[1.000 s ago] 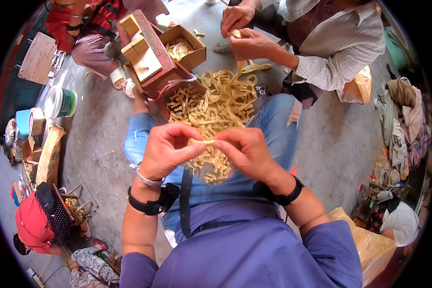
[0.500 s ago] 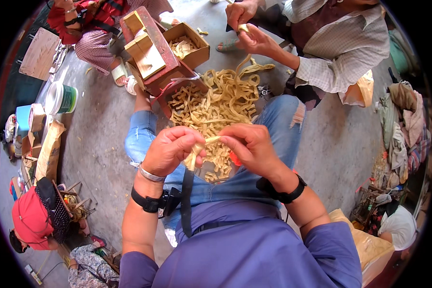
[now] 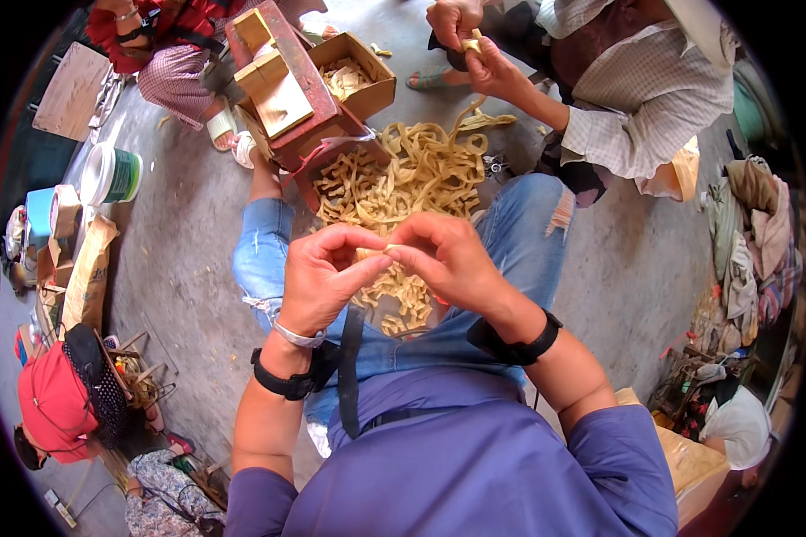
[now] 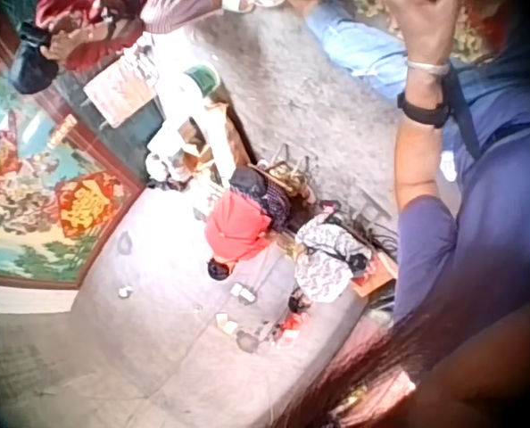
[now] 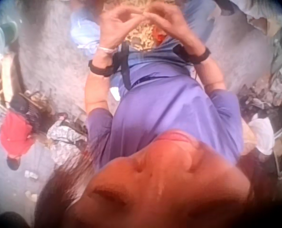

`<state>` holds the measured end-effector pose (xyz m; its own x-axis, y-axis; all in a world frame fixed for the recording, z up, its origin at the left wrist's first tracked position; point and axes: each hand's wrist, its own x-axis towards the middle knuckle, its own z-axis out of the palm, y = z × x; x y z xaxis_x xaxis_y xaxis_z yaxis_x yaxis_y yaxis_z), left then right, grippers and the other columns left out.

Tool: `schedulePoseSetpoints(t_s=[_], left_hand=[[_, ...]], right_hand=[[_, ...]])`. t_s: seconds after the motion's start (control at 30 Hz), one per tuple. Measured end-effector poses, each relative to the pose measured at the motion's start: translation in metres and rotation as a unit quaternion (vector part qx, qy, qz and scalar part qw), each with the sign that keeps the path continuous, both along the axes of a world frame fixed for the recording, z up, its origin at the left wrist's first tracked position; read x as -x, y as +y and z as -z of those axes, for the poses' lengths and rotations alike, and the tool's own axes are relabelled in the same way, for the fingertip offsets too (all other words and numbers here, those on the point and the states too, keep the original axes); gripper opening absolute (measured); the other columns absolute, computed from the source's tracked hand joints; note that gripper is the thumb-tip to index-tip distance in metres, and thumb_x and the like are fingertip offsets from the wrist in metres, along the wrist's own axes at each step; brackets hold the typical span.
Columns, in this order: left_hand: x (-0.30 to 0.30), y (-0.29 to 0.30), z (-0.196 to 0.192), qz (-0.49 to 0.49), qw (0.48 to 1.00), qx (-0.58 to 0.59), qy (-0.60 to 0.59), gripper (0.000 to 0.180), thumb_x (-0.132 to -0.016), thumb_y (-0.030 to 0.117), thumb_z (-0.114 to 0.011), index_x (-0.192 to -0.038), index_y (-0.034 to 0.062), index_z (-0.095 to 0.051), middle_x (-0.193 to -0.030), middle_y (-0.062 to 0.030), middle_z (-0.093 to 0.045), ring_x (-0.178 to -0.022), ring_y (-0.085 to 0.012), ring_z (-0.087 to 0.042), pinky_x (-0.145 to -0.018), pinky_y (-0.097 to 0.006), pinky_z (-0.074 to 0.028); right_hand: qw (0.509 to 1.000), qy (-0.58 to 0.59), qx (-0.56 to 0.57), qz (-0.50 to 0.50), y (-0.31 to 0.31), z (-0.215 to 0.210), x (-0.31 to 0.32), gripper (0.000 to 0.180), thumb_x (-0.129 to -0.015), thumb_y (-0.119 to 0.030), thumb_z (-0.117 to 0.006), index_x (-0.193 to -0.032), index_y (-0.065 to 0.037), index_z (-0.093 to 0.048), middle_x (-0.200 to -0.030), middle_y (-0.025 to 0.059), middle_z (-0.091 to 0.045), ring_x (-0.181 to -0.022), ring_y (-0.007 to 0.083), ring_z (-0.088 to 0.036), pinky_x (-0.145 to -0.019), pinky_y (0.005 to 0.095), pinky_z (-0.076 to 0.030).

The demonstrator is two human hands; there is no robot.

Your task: The person assembles long yellow food strips by hand, rolling and clustering them into small bundles and placing them onto a wooden stand.

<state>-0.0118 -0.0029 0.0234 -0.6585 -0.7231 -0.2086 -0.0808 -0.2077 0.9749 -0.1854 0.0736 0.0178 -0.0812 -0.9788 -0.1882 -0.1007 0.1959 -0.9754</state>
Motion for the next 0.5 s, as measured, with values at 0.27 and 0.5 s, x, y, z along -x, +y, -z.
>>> schedulePoseSetpoints(t_s=[0.27,0.5], left_hand=[[-0.014,-0.005,0.003,-0.071,0.993,-0.096,0.02,0.018,-0.077,-0.004,-0.07,-0.094,-0.0015,-0.063,-0.077,-0.0037,-0.064,-0.063,-0.0079,-0.06,-0.057,-0.02,-0.051],[-0.027,-0.02,0.022,-0.145,0.989,0.01,0.029,0.017,-0.081,-0.001,-0.067,-0.095,-0.0014,-0.059,-0.078,-0.0072,-0.065,-0.063,-0.014,-0.064,-0.059,-0.024,-0.054]], right_hand=[[0.989,-0.131,-0.053,0.044,-0.008,0.006,0.004,0.013,-0.086,-0.013,-0.066,-0.088,0.0,-0.063,-0.07,-0.0043,-0.058,-0.061,0.0007,-0.049,-0.051,0.0181,-0.039],[0.982,-0.18,-0.025,0.058,-0.013,0.022,0.023,0.017,-0.089,-0.016,-0.062,-0.097,0.0,-0.064,-0.074,-0.0009,-0.06,-0.058,0.0032,-0.052,-0.051,0.0176,-0.042]])
